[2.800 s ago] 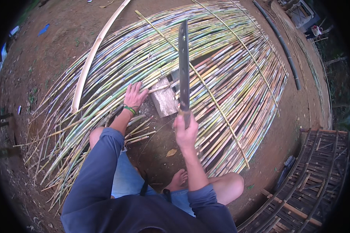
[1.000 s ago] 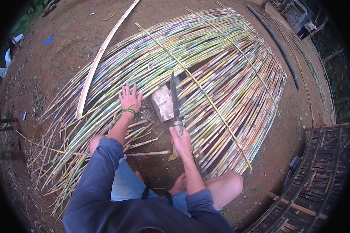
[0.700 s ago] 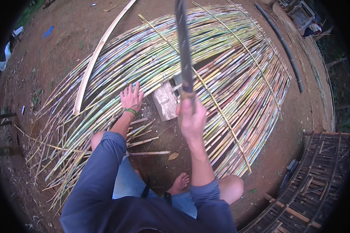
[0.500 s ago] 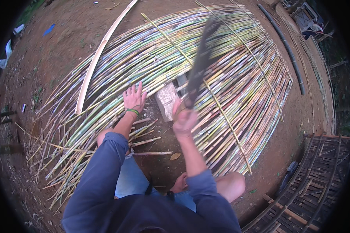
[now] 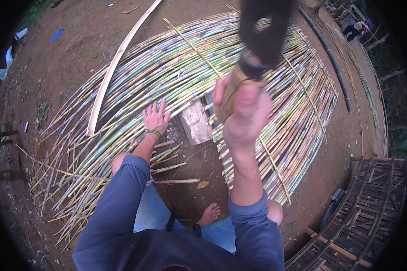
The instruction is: The person sits on the ground and uses a machete to split long bamboo poles into thin strips. They repeatedly position a bamboo pole on a wooden block and strike it with the machete to split the material, accumulating a pile of bamboo strips.
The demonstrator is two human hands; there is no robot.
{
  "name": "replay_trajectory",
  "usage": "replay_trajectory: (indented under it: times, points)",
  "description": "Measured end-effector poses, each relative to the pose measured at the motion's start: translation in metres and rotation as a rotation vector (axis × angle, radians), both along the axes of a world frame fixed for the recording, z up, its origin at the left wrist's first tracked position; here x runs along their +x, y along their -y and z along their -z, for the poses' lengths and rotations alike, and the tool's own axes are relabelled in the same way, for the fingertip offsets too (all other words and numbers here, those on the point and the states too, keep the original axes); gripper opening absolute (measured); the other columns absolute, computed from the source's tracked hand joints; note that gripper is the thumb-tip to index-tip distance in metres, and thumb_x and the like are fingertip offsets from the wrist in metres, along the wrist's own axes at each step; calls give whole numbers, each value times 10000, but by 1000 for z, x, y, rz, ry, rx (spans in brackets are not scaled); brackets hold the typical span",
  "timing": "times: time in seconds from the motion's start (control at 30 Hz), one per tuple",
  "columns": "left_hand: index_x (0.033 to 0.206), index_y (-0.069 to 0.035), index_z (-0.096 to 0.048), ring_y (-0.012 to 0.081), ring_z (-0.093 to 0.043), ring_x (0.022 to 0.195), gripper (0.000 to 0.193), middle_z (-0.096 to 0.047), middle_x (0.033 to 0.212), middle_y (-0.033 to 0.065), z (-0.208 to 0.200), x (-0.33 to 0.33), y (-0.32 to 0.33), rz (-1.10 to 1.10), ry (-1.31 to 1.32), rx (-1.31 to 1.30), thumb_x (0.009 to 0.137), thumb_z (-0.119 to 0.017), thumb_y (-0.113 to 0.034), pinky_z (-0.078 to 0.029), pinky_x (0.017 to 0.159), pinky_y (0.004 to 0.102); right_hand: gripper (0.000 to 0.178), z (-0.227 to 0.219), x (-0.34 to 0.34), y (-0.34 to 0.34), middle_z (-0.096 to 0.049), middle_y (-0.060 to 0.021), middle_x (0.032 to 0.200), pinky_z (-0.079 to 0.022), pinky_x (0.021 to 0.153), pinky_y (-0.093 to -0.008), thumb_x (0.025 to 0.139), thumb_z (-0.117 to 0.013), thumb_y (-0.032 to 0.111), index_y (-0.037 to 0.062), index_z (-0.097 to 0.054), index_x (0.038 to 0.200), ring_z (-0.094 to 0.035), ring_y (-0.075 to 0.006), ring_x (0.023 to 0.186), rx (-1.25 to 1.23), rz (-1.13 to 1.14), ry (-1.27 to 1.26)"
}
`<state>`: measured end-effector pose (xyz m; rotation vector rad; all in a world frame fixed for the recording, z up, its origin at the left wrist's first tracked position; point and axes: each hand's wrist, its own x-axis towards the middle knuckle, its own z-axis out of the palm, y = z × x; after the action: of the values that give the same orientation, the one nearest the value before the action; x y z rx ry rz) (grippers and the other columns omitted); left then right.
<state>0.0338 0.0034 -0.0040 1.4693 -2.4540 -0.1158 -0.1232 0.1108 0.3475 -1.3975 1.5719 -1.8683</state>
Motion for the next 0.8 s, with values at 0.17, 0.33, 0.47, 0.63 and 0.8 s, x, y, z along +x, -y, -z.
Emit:
replay_trajectory:
  times: [0.17,0.33,0.47,0.63,0.8]
  points:
    - [1552,-234,-336,332,-453,1291,675,-482,1428,147,-8,-32,2,44,-26,50,965,-500,-525,-299,1087,576,665,179,-18,-36,-519,-35,637,-403,511,-329,930,-491,700,47,-542,814,-494,-145,562,-36,69,-9]
    - [1597,-285,-198,352,-331,1435,711,-359,1569,129,4,-8,-5,11,98,277,984,-434,-557,-192,1171,593,636,215,4,-84,-616,-112,665,-512,609,-414,1004,-437,580,-6,-667,916,-629,-251,585,1266,281,366]
    - [1596,-281,-203,366,-313,1450,703,-356,1575,134,3,-8,10,-26,81,236,987,-438,-542,-168,1176,601,694,118,-19,-36,-480,-4,514,-463,505,-351,991,-377,654,80,-589,664,-531,-167,491,955,203,6]
    - [1588,-275,-231,378,-330,1436,689,-369,1564,143,-1,-4,7,-6,46,215,987,-441,-539,-165,1176,600,714,4,-9,16,-543,-39,629,-454,544,-300,933,-466,715,11,-548,846,-552,-141,602,-73,-76,9]
    - [1593,-275,-213,369,-309,1444,707,-331,1582,137,2,-17,13,9,47,213,985,-429,-564,-167,1173,597,741,233,-33,-33,-613,-159,741,-470,743,-400,957,-444,665,-60,-598,975,-599,-260,743,661,217,-57]
